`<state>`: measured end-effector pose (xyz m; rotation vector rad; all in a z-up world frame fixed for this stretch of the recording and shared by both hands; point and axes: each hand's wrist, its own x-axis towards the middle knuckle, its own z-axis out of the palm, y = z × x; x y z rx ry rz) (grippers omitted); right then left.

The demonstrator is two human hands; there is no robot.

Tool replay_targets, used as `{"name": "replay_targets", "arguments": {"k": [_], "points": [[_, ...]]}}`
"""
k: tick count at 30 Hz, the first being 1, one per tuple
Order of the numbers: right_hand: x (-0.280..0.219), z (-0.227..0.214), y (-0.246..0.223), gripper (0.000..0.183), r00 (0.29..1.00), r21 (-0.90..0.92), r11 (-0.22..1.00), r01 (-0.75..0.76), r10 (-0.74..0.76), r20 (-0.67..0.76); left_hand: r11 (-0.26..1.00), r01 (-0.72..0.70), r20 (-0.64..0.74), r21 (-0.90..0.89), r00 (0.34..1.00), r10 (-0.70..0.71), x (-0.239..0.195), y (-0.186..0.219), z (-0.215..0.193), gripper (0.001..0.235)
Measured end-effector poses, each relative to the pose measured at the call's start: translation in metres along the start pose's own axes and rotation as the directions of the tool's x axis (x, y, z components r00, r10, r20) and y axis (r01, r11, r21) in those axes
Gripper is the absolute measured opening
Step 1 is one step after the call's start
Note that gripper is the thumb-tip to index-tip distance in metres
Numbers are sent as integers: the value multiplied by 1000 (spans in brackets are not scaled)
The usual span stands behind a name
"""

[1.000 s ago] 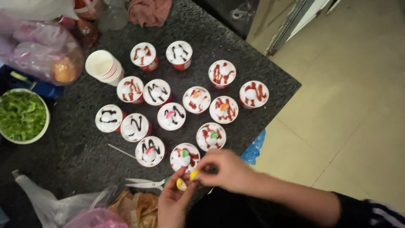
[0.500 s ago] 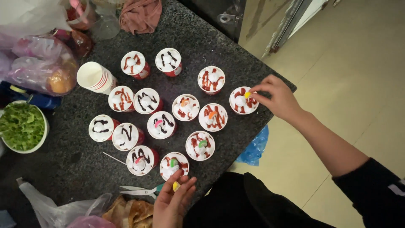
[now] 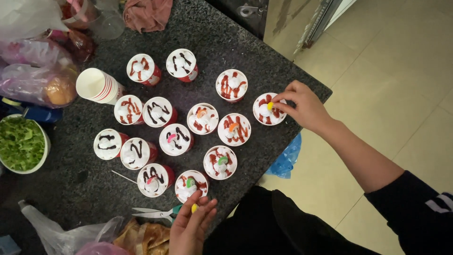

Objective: The person decorates a series of cupcakes in red paper cups with white frosting and chocolate drizzle. They use scissors to cut small, colorful candies from a stick and place them on top of the cupcakes. The person also opens a small packet of candy and places pieces into the cupcakes.

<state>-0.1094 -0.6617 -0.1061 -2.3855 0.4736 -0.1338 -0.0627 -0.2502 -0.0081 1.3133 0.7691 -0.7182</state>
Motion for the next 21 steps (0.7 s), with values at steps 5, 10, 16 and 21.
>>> {"name": "replay_targets", "arguments": {"k": [5, 10, 16, 21], "points": [[-6, -8, -11, 27, 1000, 25, 999, -30, 30, 4, 1000, -5, 19, -10, 1000, 6, 13, -7, -4, 47], [-27, -8, -52, 25, 972, 116, 990, 77, -49, -232, 996, 82, 73, 37, 994, -84, -6, 13, 20, 51], [-73, 25, -179, 29, 962, 414, 874, 254, -271, -19, 994, 109, 200, 22, 973, -111, -6, 13, 38, 58], [-76, 46, -201, 29, 899, 400, 823, 403, -439, -3, 991, 71, 275, 117, 956, -101, -3, 13, 34, 71]]}}
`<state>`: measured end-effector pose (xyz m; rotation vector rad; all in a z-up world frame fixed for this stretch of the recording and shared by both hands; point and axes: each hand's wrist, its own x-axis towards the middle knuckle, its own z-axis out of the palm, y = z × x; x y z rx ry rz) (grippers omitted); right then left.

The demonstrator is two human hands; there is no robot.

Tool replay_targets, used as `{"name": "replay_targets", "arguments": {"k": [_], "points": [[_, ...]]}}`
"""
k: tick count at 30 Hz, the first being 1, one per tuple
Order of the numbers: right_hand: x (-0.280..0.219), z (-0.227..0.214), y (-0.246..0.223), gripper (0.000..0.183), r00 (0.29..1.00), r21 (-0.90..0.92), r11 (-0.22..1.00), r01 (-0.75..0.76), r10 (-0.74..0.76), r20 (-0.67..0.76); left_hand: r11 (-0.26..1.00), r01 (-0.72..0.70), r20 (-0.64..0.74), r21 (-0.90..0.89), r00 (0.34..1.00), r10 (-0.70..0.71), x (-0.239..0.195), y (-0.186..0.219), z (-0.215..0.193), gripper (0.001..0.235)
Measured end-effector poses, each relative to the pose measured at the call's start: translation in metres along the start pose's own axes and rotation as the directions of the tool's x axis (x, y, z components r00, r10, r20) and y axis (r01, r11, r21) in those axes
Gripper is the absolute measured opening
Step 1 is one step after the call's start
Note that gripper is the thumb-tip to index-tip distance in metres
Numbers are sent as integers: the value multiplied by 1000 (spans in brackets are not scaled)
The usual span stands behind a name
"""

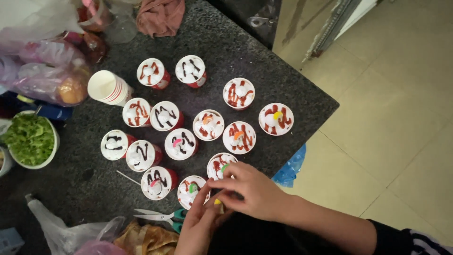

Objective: The person decorates a series of cupcakes in red paper cups with white frosting and chocolate drizzle. They use scissors to cut small, colorful candies from a stick and place them on top of the cupcakes. The person also opens a small packet of candy and places pieces into the cupcakes.

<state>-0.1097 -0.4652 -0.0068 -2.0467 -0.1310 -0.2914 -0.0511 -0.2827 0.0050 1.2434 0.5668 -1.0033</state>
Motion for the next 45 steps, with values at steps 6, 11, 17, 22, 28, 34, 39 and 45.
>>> {"name": "replay_targets", "arguments": {"k": [6, 11, 17, 22, 28, 34, 39, 45], "points": [[5, -9, 0, 18, 980, -82, 985, 153, -141, 138, 994, -67, 159, 84, 986, 53, 13, -15, -28, 79], [5, -10, 6, 15, 959, -113, 965, 237, -213, 189, 988, -119, 268, 101, 959, 89, 18, -22, -38, 81], [44, -52, 35, 22, 955, -111, 988, -111, 137, 262, 996, -35, 10, 80, 999, 34, -9, 6, -13, 83], [109, -119, 79, 34, 829, -479, 745, -464, 556, 63, 988, 68, -92, 138, 994, -55, -27, 26, -6, 69], [148, -133, 168, 26, 944, -574, 797, -189, 308, 117, 988, 54, -144, 143, 989, -33, -37, 29, -8, 64], [166, -126, 175, 27, 912, -619, 757, -208, 379, 157, 996, 5, -131, 89, 991, 7, -27, 14, -34, 59], [165, -126, 173, 27, 899, -636, 742, -212, 403, 170, 998, 1, -145, 65, 989, 9, -26, 14, -37, 59], [162, -127, 165, 27, 880, -581, 762, -285, 448, 156, 994, -3, -144, 112, 989, 19, -25, 20, -32, 58]]}}
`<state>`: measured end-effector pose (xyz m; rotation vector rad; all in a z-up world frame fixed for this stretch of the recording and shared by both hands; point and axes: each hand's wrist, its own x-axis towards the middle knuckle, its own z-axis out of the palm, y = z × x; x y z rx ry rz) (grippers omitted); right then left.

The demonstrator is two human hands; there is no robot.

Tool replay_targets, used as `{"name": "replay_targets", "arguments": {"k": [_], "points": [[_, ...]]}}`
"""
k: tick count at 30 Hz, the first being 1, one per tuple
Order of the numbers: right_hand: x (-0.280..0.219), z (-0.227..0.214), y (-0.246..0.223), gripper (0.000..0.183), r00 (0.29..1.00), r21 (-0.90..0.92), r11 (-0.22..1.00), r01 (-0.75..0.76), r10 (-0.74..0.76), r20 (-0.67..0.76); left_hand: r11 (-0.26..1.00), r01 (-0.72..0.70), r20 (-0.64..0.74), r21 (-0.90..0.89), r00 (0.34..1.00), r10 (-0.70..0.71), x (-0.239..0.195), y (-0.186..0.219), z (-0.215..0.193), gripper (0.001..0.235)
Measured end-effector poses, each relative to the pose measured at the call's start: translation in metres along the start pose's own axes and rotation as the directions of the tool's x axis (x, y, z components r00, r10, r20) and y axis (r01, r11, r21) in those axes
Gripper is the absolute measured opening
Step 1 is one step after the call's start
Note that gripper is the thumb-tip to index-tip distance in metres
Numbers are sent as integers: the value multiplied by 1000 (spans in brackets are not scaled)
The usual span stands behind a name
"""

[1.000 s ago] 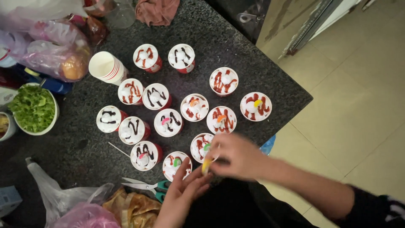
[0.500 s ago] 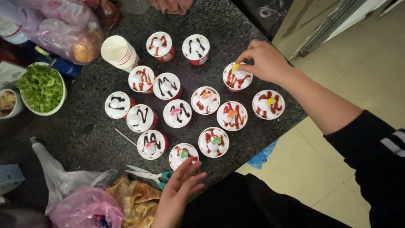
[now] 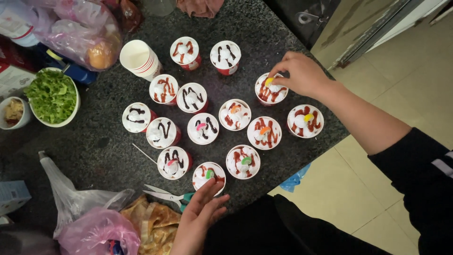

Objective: The person decorates a series of cupcakes in red paper cups with white frosting and chocolate drizzle. They use scissors to cut small, colorful candies from a stick and place them on top of the cupcakes. The person also opens a small packet of candy and places pieces into the cupcakes.

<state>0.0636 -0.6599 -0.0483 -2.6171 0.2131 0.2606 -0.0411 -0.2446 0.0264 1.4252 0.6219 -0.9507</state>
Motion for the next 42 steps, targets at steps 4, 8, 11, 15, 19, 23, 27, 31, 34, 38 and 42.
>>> {"name": "replay_targets", "arguments": {"k": [4, 8, 11, 15, 19, 23, 27, 31, 34, 38, 42], "points": [[-3, -2, -3, 28, 998, 34, 998, -58, 56, 34, 1000, 10, 4, 29, 1000, -10, 2, 1, 1, 58], [-3, 1, 1, 27, 999, 50, 998, -44, 42, 29, 1000, 16, -1, 20, 1000, -16, 5, 0, 2, 58], [-4, 3, 3, 28, 999, 30, 999, -21, 20, 26, 999, 53, -38, 9, 998, -52, 3, 3, 3, 58], [-8, -2, -3, 26, 998, 22, 999, -48, 46, 48, 999, 30, -17, 11, 999, -29, 3, 3, 2, 57], [-7, -1, -1, 25, 998, -17, 999, -38, 39, 51, 999, 42, -25, -3, 999, -42, 4, 2, 3, 58], [0, 9, 11, 25, 999, -101, 995, 14, -11, 40, 998, 55, -28, 11, 998, -54, 2, 4, 5, 59], [7, 21, 26, 24, 991, -217, 968, 127, -136, -23, 998, 59, -44, -7, 997, -59, 0, 5, 6, 58], [9, 27, 36, 23, 978, -249, 952, 176, -198, -67, 996, 84, -62, -6, 995, -84, -4, 10, 8, 57], [4, 20, 25, 27, 988, -196, 972, 127, -141, -62, 996, 86, -55, 22, 995, -85, -4, 10, 8, 57], [3, 21, 18, 28, 984, -178, 971, 162, -173, -44, 999, 50, -26, 22, 998, -49, 0, 3, 4, 57], [3, 27, 19, 30, 981, -211, 960, 182, -191, -21, 998, 50, -32, 24, 998, -49, -3, 7, 4, 57]]}}
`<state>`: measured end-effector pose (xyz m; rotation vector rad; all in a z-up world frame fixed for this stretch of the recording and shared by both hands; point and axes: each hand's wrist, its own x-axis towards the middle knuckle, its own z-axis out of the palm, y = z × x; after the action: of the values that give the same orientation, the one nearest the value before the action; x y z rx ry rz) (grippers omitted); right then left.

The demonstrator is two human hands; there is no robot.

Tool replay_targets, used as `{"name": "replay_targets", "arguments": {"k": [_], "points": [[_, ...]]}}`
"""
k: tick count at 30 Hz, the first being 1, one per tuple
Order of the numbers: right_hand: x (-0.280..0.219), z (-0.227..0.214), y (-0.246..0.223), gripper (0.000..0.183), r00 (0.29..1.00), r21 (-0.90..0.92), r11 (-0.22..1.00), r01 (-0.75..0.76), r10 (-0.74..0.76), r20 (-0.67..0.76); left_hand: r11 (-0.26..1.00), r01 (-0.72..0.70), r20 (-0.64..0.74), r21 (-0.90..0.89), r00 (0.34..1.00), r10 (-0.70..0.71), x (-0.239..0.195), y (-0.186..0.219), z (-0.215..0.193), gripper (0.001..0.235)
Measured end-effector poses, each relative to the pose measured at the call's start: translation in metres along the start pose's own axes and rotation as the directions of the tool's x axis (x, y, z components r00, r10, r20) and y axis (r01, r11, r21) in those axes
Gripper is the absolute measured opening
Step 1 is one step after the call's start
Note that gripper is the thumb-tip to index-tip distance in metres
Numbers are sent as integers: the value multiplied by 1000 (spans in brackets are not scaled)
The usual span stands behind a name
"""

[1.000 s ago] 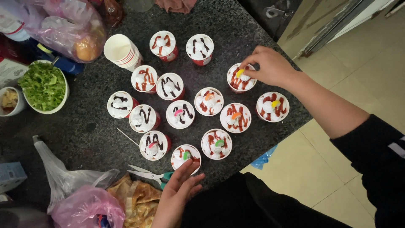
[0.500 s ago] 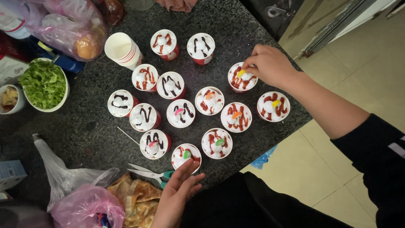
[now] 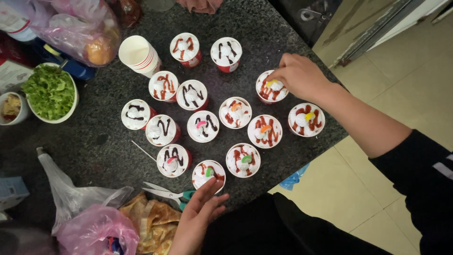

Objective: The person decorates a series of cupcakes in red paper cups with white frosting and chocolate drizzle. They use scissors to cut small, colorful candies from a stick and place them on top of the cupcakes. The person also opens a small packet of candy and places pieces into the cupcakes.

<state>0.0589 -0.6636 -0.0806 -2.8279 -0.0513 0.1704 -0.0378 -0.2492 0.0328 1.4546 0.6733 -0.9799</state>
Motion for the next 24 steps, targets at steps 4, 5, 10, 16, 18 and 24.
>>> {"name": "replay_targets", "arguments": {"k": [4, 5, 10, 16, 18, 24], "points": [[-7, -10, -15, 28, 994, 26, 999, 41, -38, -101, 998, -16, 44, -63, 999, 19, 13, -15, -18, 58], [-16, -20, -28, 28, 994, 24, 998, 57, -54, -100, 997, -21, 35, -75, 999, 24, 15, -19, -24, 58], [-63, -38, -118, 17, 908, 290, 943, 163, -28, -419, 875, -453, -135, 173, 869, 476, 90, -115, -129, 50], [-132, 20, -280, 19, 939, 685, 646, 336, -171, -299, 347, 11, -256, 938, 698, 669, 81, -174, -198, 99], [-130, 45, -313, 25, 927, 696, 628, 349, -341, -157, 275, 49, -232, 960, 687, 689, 114, -211, -216, 93], [-100, 120, -395, 50, 701, 489, 847, 206, -477, 531, 156, 8, -132, 988, 576, 807, 145, -234, -237, 39]]}}
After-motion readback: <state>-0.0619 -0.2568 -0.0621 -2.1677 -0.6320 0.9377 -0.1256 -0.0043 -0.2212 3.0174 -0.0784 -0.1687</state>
